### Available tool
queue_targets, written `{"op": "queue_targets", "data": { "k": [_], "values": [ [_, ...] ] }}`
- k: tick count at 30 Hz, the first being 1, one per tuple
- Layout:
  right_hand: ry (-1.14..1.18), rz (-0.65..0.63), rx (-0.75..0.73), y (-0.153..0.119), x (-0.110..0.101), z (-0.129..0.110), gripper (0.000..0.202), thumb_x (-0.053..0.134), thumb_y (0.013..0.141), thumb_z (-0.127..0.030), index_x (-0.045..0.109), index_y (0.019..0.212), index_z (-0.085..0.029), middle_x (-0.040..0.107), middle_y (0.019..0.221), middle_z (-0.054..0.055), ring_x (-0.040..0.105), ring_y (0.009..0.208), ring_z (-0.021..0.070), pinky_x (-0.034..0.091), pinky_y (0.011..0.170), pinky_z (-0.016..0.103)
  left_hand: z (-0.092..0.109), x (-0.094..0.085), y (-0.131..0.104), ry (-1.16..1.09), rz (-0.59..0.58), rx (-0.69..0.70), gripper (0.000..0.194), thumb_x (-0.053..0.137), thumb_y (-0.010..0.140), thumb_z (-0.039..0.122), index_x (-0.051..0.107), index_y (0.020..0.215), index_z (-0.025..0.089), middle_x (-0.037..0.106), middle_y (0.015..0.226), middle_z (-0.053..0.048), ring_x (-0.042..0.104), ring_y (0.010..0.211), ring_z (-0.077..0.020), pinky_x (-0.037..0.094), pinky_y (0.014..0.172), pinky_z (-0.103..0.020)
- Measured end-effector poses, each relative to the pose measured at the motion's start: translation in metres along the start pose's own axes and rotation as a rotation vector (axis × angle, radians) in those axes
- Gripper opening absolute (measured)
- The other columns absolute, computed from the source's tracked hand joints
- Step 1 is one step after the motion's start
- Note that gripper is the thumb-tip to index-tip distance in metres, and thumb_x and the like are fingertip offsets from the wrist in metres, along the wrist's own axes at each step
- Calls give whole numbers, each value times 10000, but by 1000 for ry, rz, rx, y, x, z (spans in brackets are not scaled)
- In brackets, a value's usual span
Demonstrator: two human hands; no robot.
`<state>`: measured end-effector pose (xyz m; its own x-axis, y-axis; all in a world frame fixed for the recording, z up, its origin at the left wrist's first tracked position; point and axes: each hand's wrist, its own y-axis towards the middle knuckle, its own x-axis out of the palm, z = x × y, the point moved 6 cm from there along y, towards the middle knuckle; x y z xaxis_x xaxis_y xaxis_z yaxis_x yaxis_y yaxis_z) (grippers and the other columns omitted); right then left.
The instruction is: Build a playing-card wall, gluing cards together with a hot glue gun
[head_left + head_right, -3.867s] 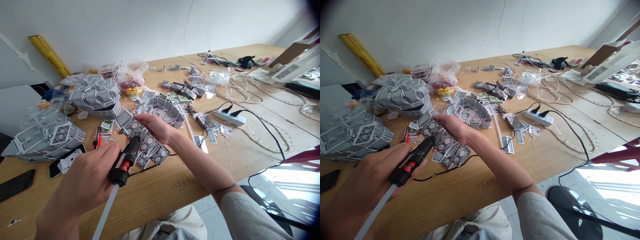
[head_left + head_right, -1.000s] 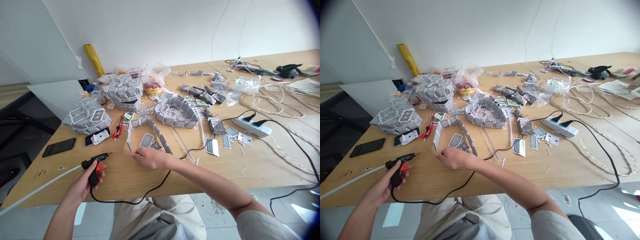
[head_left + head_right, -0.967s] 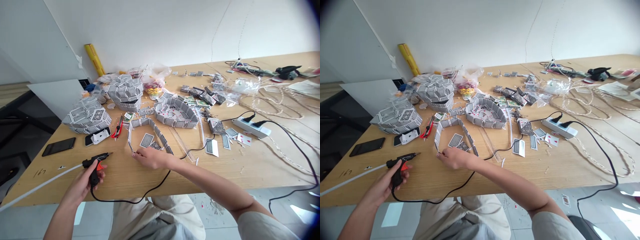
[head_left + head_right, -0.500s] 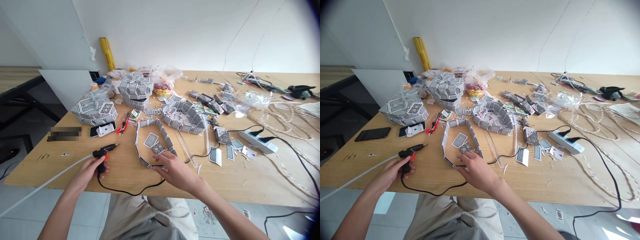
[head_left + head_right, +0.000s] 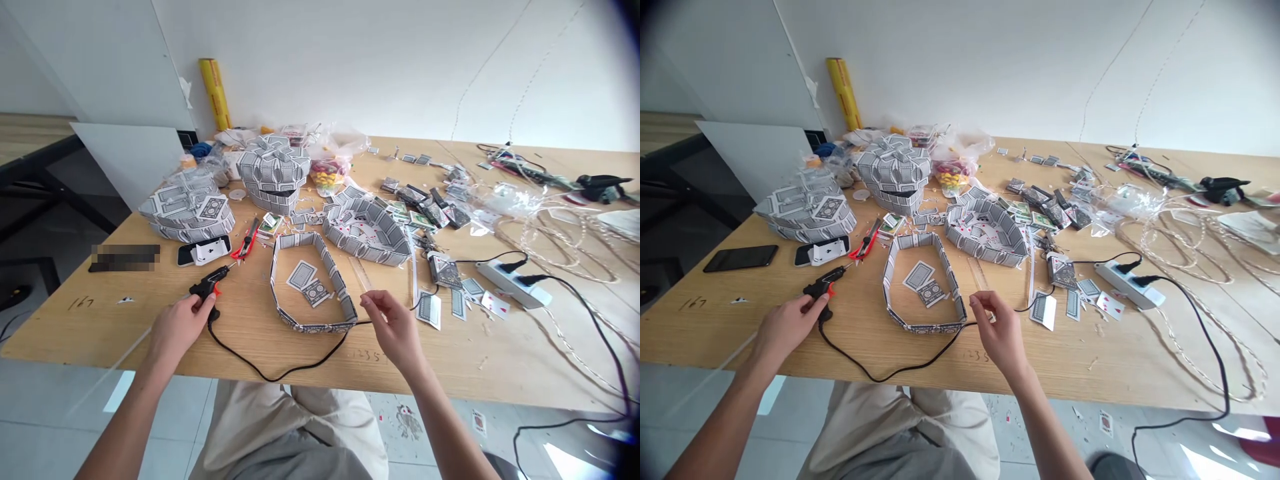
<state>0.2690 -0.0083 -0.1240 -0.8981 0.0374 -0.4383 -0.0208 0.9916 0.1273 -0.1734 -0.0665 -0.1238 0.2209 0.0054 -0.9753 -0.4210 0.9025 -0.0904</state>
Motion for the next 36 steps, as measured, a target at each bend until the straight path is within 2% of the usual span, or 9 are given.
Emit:
{"op": "queue_targets", "data": {
  "k": [3,6,11,13,15,18,23,29,36],
  "values": [
    [16,-26,-26,-3,1,-2,305,655,1013,-507,706,1082,-215,764,1099,118,744,961,252,618,842,389,11,-8,-14,-21,120,0,396,483,1011,577,571,811,246,734,774,-91,674,699,-287,295,601,-320],
    [-25,-100,-98,-8,2,-11,281,658,1021,-464,724,1154,-225,731,1226,125,731,1054,258,626,933,440,41,-10,-31,-198,169,195,308,507,1031,510,619,962,231,724,860,-62,687,776,-245,410,675,-311],
    [-174,-213,-122,-20,15,-18,321,628,1044,-457,734,1283,-272,644,1429,134,691,1217,300,620,1007,505,95,-7,-41,-401,76,553,383,392,1102,337,636,1378,235,706,1228,-113,692,1124,-246,514,979,-344],
    [-193,-239,-104,-22,21,-17,334,602,1055,-464,741,1285,-265,636,1453,141,704,1209,309,622,1016,521,110,-5,-36,-374,35,611,427,358,1100,267,619,1438,251,697,1220,-111,694,1133,-244,522,995,-353],
    [-178,-246,-79,-23,26,-17,350,565,1070,-465,757,1258,-242,641,1454,151,725,1179,304,637,1002,506,121,0,-28,-295,-26,631,465,347,1083,200,611,1461,261,687,1203,-108,716,1069,-232,541,913,-330],
    [-132,-219,-59,-21,28,-19,374,514,1086,-451,773,1222,-217,671,1417,154,739,1167,289,660,966,452,130,9,-20,-165,-84,653,456,360,1059,146,638,1407,244,689,1201,-112,727,1009,-232,531,796,-317],
    [-121,-200,-58,-16,28,-19,355,484,1078,-390,781,1203,-242,703,1372,131,766,1085,264,676,874,397,131,19,-20,-131,-76,708,309,375,1068,152,646,1196,229,705,1164,-80,716,997,-248,526,827,-361],
    [-134,-196,-92,-1,27,-16,332,467,1034,-238,757,1194,-257,760,1272,85,747,1069,252,627,846,373,134,19,-44,-131,-35,788,260,400,1071,125,610,1148,256,711,1111,-25,717,934,-223,512,803,-351],
    [-181,-173,-144,28,31,-7,344,466,961,-120,777,1054,-234,795,1214,71,746,993,238,570,853,358,147,16,-69,-125,40,868,270,430,1071,115,636,1191,241,712,1086,-36,711,922,-219,525,796,-349]
  ]
}}
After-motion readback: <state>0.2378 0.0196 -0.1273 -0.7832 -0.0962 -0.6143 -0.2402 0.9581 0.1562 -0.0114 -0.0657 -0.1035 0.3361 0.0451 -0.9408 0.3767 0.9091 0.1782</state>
